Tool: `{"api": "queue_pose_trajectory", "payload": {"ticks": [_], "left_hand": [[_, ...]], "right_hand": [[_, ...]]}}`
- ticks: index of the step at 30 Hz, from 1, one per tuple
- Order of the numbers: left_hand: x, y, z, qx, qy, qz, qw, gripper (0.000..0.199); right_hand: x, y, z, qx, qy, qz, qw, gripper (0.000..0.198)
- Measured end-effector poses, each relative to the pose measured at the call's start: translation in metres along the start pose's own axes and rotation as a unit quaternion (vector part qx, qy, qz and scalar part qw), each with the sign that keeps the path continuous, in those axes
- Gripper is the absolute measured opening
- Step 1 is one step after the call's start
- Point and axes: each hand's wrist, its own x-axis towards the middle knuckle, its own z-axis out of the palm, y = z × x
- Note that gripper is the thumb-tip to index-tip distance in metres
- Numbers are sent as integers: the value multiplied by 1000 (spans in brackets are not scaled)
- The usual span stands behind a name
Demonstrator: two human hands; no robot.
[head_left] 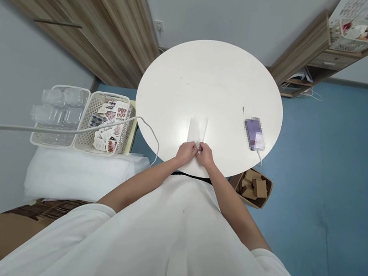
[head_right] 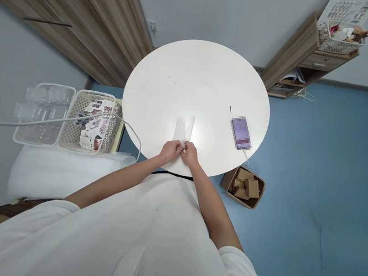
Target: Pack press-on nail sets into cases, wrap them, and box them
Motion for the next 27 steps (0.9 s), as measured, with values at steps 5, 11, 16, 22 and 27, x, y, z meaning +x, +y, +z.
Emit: {"api": "queue_pose_trajectory", "payload": {"ticks": [5,11,16,22,27], "left_hand": [[-16,-6,4,17,-29,59,998,14],[-34,-10,-5,7,-72,79,994,36],[-18,-16,-10,9,4,78,997,38],[-7,-18,-5,58,7,114,992,41],[-3,-16,-9,59,-14,109,992,45]], "right_hand": [[3,-1,-11,143,-37,51,988,32],[8,-8,-1,46,18,90,995,26],[6,-1,2,40,4,56,998,29],[-8,7,-12,20,-28,-12,999,47],[-11,-2,-25,-171,-83,-133,973,71]]}}
